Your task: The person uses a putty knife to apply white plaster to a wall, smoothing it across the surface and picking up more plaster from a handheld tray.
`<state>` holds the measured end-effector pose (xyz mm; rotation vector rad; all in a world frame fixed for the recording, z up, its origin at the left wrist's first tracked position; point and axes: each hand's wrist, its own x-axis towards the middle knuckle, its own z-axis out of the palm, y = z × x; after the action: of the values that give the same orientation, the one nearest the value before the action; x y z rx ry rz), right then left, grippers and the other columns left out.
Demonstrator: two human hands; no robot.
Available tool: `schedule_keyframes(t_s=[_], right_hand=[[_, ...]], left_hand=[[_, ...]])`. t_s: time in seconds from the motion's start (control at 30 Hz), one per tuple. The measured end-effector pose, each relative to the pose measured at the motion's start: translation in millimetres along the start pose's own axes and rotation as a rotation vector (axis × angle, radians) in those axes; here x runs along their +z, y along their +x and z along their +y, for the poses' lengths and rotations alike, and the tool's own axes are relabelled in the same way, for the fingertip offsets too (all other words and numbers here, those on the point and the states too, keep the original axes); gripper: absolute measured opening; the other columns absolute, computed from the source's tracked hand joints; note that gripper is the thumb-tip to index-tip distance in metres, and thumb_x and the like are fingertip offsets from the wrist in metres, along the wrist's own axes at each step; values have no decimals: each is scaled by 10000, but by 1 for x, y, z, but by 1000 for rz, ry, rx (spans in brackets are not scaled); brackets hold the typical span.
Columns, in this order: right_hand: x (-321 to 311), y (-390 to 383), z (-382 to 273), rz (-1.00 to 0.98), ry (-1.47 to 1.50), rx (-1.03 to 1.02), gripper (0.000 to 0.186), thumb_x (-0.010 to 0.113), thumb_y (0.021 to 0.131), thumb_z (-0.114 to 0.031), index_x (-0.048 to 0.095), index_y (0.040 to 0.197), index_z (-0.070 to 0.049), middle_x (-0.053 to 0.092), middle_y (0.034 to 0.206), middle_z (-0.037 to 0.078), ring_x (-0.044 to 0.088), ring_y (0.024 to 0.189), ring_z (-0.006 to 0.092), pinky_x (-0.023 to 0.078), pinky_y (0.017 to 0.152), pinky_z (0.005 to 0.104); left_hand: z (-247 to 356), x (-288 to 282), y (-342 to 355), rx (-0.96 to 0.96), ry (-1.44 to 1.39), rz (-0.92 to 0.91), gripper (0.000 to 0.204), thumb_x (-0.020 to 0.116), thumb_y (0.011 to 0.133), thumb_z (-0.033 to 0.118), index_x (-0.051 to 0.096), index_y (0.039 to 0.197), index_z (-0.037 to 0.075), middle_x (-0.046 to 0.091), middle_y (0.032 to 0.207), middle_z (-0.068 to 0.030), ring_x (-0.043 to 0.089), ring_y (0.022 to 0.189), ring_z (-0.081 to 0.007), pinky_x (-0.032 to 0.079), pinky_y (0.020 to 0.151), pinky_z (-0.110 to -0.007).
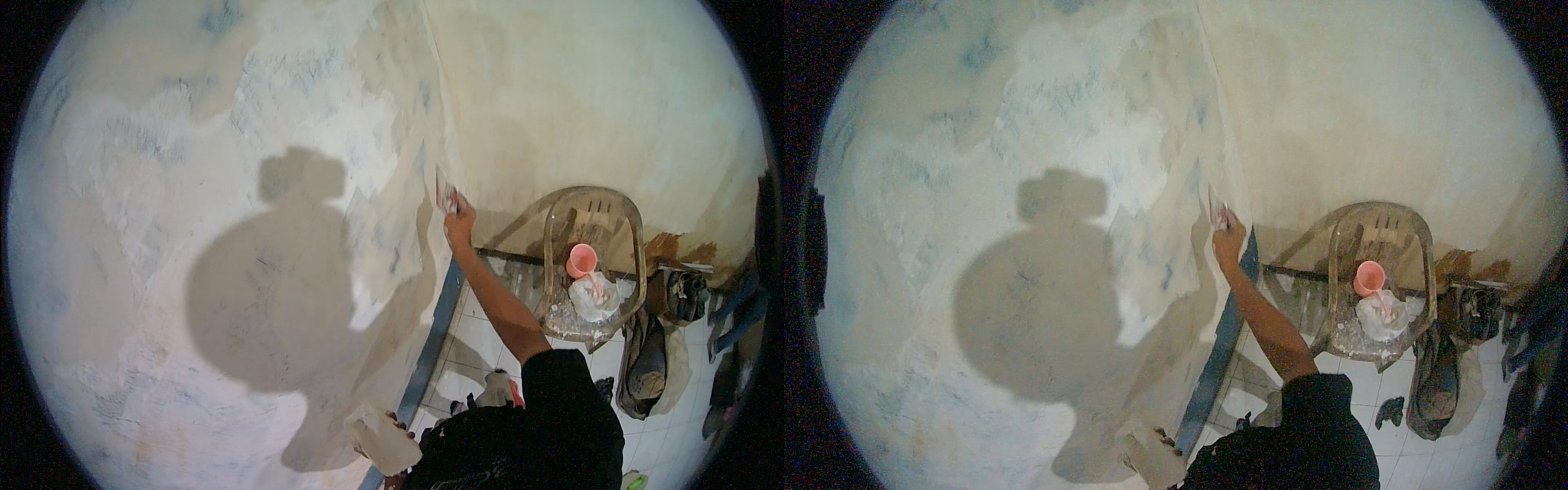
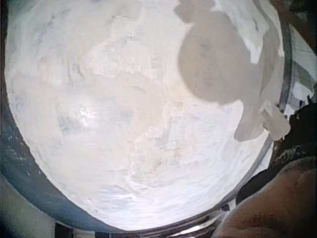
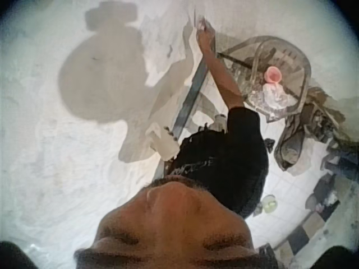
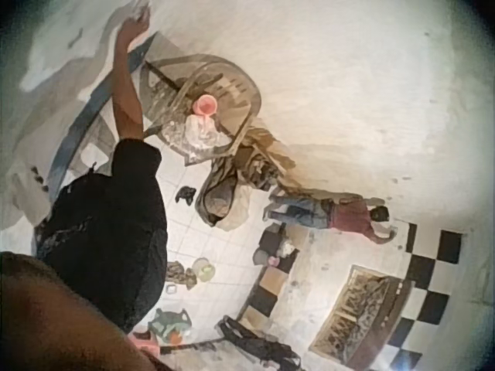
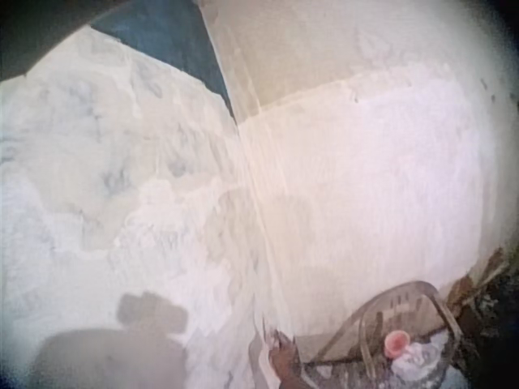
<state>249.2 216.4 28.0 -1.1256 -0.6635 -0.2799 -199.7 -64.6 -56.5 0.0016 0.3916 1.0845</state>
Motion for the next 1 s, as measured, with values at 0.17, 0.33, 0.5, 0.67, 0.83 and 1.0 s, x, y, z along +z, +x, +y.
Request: schedule_keyframes(t_s=[0.17,0.33,0.5,0.67,0.83,1.0], right_hand=[[55,83,3,-1,-68,14,561,455,594,54,550,1145,10,597,805,215,584,676,274,462,673,312],[78,101,-2,-103,-218,-61,516,424,632,53,554,1131,46,624,910,218,538,642,152,432,596,244],[93,45,-21,-187,-65,49,555,494,614,14,555,1162,-49,607,874,248,606,745,344,456,645,364],[76,-47,-64,-245,-161,-64,584,527,614,-57,526,1198,-51,607,849,218,595,729,332,438,710,391],[44,-138,-125,-404,-122,75,613,535,611,-86,514,1222,-68,593,824,178,568,743,304,444,698,403],[5,-222,-169,-566,-107,39,571,539,595,-106,545,1162,-38,595,915,196,585,864,327,434,748,445]], left_hand=[[-11,-1,-1,77,-80,-169,975,533,603,751,341,1280,76,525,1085,-192,556,878,-373,462,665,-550],[-23,40,-9,213,756,472,707,481,755,640,431,1173,73,579,910,-135,585,713,-294,513,593,-431],[-25,35,5,212,122,8,851,518,672,700,381,1234,76,546,1006,-171,568,800,-343,480,629,-511],[-12,18,20,174,-49,-137,922,537,636,729,350,1269,86,523,1057,-187,560,829,-367,464,648,-555],[-3,24,27,117,-100,-156,923,504,641,756,339,1272,102,511,1061,-171,564,793,-347,476,614,-537],[3,8,27,131,-85,-57,935,454,637,794,353,1259,103,538,1010,-161,569,789,-324,485,576,-516]])
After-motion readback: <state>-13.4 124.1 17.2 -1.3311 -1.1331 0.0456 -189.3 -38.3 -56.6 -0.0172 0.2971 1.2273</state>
